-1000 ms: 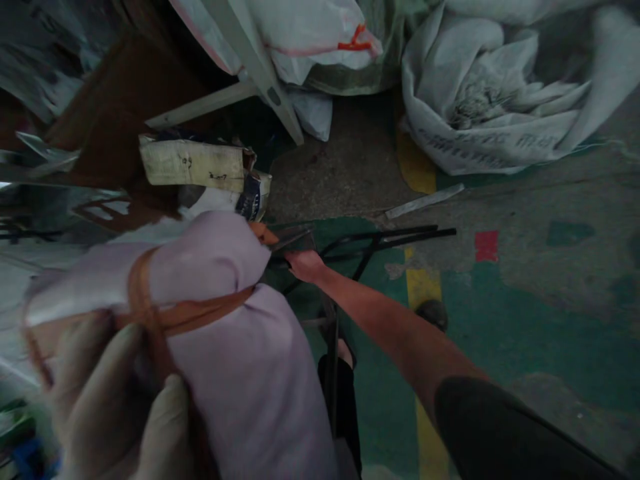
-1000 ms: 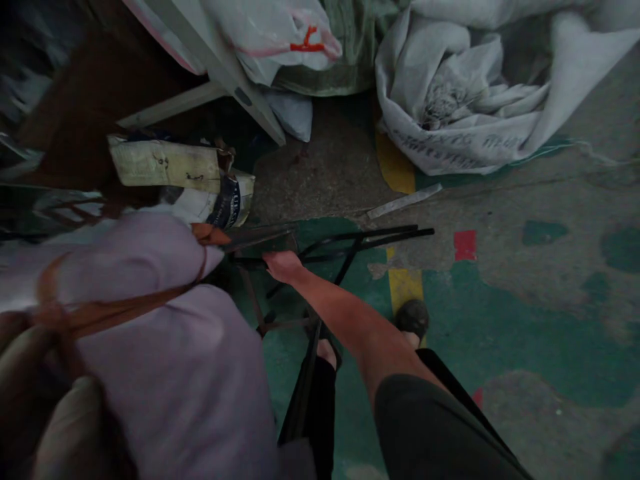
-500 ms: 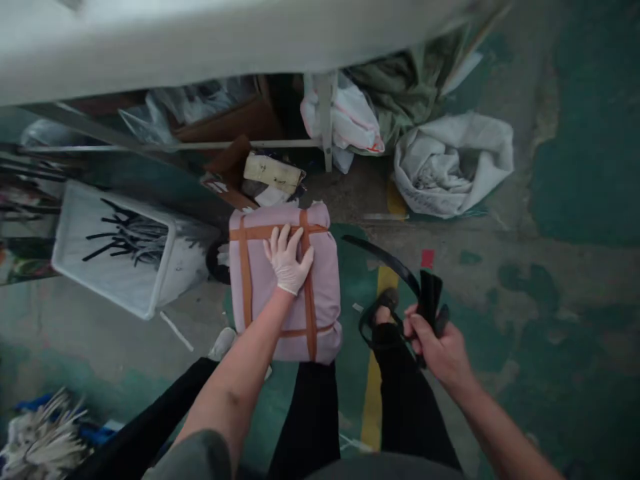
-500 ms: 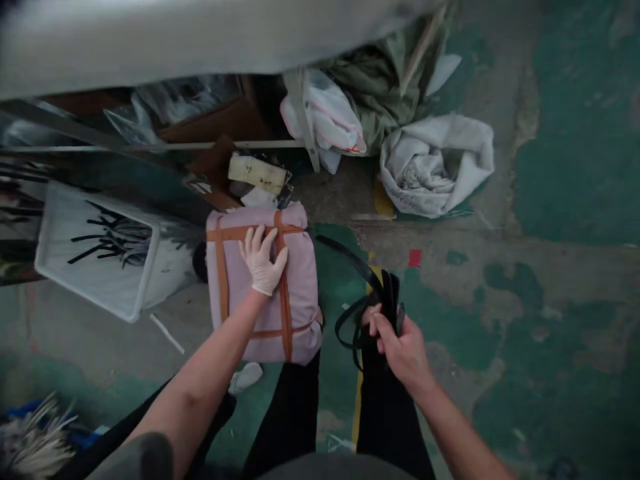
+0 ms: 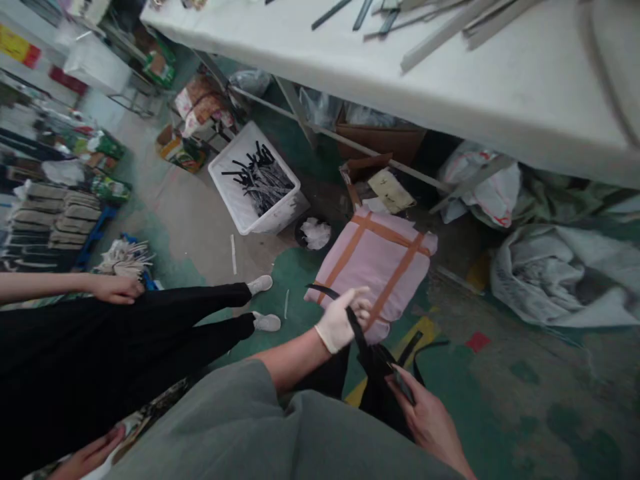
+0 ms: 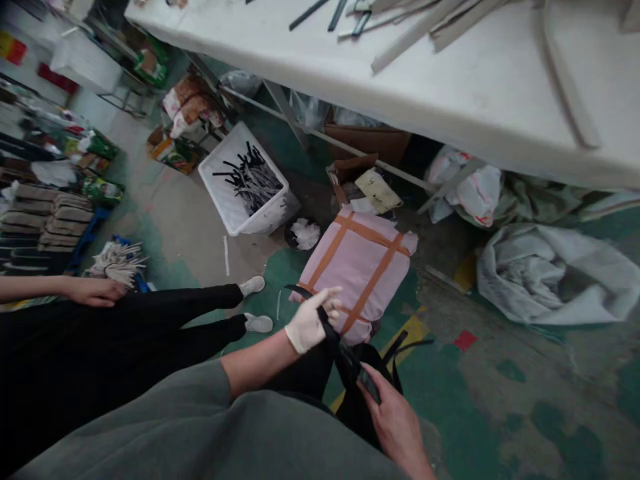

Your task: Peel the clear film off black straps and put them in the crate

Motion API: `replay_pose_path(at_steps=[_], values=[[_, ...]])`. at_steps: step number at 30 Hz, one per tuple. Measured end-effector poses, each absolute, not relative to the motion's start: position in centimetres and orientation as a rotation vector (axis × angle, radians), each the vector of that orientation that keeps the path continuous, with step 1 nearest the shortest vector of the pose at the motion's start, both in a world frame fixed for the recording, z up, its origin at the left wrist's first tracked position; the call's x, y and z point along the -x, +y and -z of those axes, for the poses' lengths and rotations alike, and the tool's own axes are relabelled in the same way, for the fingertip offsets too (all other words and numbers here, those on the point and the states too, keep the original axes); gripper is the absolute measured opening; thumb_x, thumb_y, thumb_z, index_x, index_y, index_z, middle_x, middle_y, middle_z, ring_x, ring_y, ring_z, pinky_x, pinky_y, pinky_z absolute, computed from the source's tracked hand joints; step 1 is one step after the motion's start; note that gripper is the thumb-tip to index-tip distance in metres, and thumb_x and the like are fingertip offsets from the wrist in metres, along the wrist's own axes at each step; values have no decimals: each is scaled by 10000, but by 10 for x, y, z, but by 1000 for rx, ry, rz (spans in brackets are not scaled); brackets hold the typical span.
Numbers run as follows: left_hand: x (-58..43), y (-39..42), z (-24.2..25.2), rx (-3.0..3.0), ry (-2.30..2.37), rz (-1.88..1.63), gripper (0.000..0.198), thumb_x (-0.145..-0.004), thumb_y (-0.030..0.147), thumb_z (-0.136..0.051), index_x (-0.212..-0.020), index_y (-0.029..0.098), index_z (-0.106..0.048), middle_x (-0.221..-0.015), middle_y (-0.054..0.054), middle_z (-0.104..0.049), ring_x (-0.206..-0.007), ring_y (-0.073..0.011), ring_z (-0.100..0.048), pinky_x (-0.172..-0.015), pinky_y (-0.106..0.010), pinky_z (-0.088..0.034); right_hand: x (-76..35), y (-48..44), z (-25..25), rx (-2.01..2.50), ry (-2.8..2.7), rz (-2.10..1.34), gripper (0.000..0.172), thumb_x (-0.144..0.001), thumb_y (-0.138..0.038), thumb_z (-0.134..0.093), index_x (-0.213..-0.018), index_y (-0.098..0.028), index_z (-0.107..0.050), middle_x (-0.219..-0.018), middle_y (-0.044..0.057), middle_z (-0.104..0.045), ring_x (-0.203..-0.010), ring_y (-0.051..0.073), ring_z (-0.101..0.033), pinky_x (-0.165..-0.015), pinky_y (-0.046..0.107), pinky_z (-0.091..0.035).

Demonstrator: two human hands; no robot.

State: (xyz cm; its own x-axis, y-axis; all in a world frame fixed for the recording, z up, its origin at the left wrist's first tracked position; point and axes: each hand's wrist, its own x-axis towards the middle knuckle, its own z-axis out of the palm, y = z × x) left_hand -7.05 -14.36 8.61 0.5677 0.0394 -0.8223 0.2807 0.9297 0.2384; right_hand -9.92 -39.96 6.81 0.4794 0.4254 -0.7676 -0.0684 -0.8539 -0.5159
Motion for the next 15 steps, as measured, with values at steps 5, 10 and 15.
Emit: replay_pose_path(at_steps=[5, 10, 15], values=[[92, 33, -180, -972, 1019, -664, 204, -852, 309, -620, -1010, 183, -650, -695, -1, -643, -497, -52, -531, -426, -132, -344, -15, -403, -45, 2689, -93, -1184, 439, -916, -497, -350, -1034, -212, -663, -918, 121, -726, -795, 277, -690, -670, 334, -490], [137, 120, -282, -1784, 1073, -955, 339, -892, 424, -554, -1118, 175, -600, -756, -17, -680, -513, -91, -563, -430, -174, -360, -119, -292, -48, 2674, -214, -934, 458, -948, -475, -343, -1101, -178, -657, -988, 162, -704, -916, 300, -669, -740, 353, -490], [157, 130, -221, -2008, 1292, -587, 354, -873, 415, -592, -1131, 174, -617, -810, -30, -663, -552, -77, -570, -464, -169, -380, -108, -190, 2, 2680, -329, -1182, 427, -940, -344, -432, -1199, -74, -637, -1157, 256, -641, -1099, 312, -620, -873, 369, -484]])
